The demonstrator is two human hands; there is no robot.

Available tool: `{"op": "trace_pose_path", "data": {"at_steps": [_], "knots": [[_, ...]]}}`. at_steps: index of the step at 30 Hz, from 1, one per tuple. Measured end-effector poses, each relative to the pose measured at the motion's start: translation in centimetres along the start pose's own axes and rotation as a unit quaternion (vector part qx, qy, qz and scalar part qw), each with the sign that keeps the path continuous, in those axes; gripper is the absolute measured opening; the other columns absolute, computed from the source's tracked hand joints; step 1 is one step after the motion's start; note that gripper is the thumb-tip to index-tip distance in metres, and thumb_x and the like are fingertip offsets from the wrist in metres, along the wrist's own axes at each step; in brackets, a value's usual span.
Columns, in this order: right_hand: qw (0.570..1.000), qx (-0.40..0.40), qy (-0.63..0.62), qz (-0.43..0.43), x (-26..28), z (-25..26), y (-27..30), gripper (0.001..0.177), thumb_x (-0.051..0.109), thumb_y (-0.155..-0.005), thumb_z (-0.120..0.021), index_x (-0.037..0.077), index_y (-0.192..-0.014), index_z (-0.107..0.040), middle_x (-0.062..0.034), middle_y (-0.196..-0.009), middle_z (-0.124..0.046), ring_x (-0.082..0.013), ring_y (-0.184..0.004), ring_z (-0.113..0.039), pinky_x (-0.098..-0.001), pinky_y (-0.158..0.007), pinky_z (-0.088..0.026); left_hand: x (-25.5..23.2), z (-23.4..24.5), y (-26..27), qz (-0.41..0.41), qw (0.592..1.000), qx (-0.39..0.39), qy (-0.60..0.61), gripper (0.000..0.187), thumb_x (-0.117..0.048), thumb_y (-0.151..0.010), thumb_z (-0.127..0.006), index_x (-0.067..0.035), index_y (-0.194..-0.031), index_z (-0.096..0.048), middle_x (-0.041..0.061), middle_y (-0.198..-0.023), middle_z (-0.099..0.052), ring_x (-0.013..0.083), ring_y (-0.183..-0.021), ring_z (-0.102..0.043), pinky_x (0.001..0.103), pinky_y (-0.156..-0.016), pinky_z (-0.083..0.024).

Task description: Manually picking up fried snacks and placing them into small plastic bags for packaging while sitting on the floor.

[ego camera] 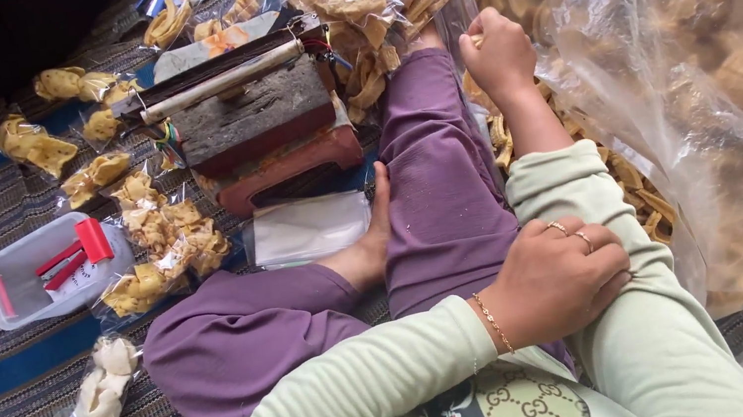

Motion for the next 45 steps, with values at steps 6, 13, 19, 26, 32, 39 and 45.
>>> {"op": "trace_pose_path", "data": {"at_steps": [6,13,19,26,32,39,45], "knots": [[0.979,0.065,0.193,0.022,-3.0,-2.7,-1.9,0.015,0.023,-0.099,-0.070,0.009,-0.097,-0.065,-0.0077,-0.081,-0.071,-0.0194,-0.064,-0.068,-0.0352,-0.059,-0.058,-2.1,1.6,-0.7,0.010,0.969,-0.015,0.247,0.009,-0.006,-0.093,-0.062,-0.005,-0.099,-0.056,0.011,-0.091,-0.064,0.0303,-0.077,-0.062,0.040,-0.075,-0.050],[0.954,-0.029,-0.183,-0.235,-11.9,-0.5,-5.5,0.009,0.005,-0.093,-0.063,0.014,-0.092,-0.065,-0.0032,-0.088,-0.069,-0.0087,-0.078,-0.068,-0.0177,-0.077,-0.065,0.6,0.5,3.9,0.143,0.881,0.077,0.444,0.009,-0.008,-0.102,-0.058,0.000,-0.104,-0.062,0.009,-0.101,-0.067,0.0220,-0.082,-0.063,0.031,-0.080,-0.053],[0.839,-0.101,-0.409,-0.345,-14.7,0.3,-7.2,0.029,0.027,-0.089,-0.066,0.012,-0.114,-0.069,-0.0012,-0.098,-0.075,-0.0128,-0.082,-0.073,-0.0367,-0.063,-0.058,5.4,-7.8,7.9,0.341,0.743,0.131,0.561,0.042,-0.014,-0.101,-0.047,0.005,-0.138,-0.043,0.018,-0.135,-0.057,0.0224,-0.118,-0.059,0.032,-0.100,-0.051],[0.839,-0.115,-0.398,-0.352,-15.2,0.5,-5.0,0.019,0.020,-0.093,-0.062,0.012,-0.109,-0.067,-0.0010,-0.099,-0.074,-0.0116,-0.090,-0.076,-0.0328,-0.084,-0.065,1.9,-3.9,7.0,-0.024,0.950,0.189,0.246,0.017,-0.019,-0.081,-0.064,-0.003,-0.075,-0.062,0.016,-0.075,-0.064,0.0376,-0.067,-0.060,0.044,-0.064,-0.049],[0.977,-0.125,-0.173,0.017,-8.4,2.3,-3.3,0.010,0.000,-0.089,-0.069,0.003,-0.099,-0.068,-0.0117,-0.089,-0.072,-0.0202,-0.078,-0.072,-0.0271,-0.071,-0.066,0.8,-5.4,7.9,-0.076,0.919,0.268,0.278,0.013,-0.020,-0.080,-0.061,-0.007,-0.076,-0.062,0.012,-0.078,-0.068,0.0380,-0.075,-0.062,0.045,-0.070,-0.051],[0.893,-0.014,-0.449,-0.008,0.6,6.7,9.9,0.019,0.009,-0.098,-0.065,0.002,-0.115,-0.068,-0.0156,-0.105,-0.072,-0.0185,-0.099,-0.063,-0.0342,-0.090,-0.052,10.3,4.4,3.4,0.009,0.996,-0.091,0.005,0.025,-0.032,-0.099,-0.060,-0.019,-0.120,-0.066,0.011,-0.131,-0.066,0.0322,-0.125,-0.063,0.051,-0.107,-0.048],[0.787,0.180,-0.590,-0.001,6.4,4.1,18.7,0.029,0.017,-0.093,-0.073,0.001,-0.116,-0.071,-0.0172,-0.117,-0.071,-0.0248,-0.115,-0.064,-0.0430,-0.104,-0.048,15.9,5.3,8.4,0.317,0.903,0.081,0.278,0.065,-0.002,-0.084,-0.071,0.000,-0.145,-0.049,0.036,-0.147,-0.048,0.0541,-0.129,-0.050,0.060,-0.105,-0.046]]}}
Point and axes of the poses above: each hand's wrist, its own y-axis away from the middle knuckle, its own z-axis out of the back of the hand, x = y × z, the point moved 6 cm from there along -y, towards the middle knuckle
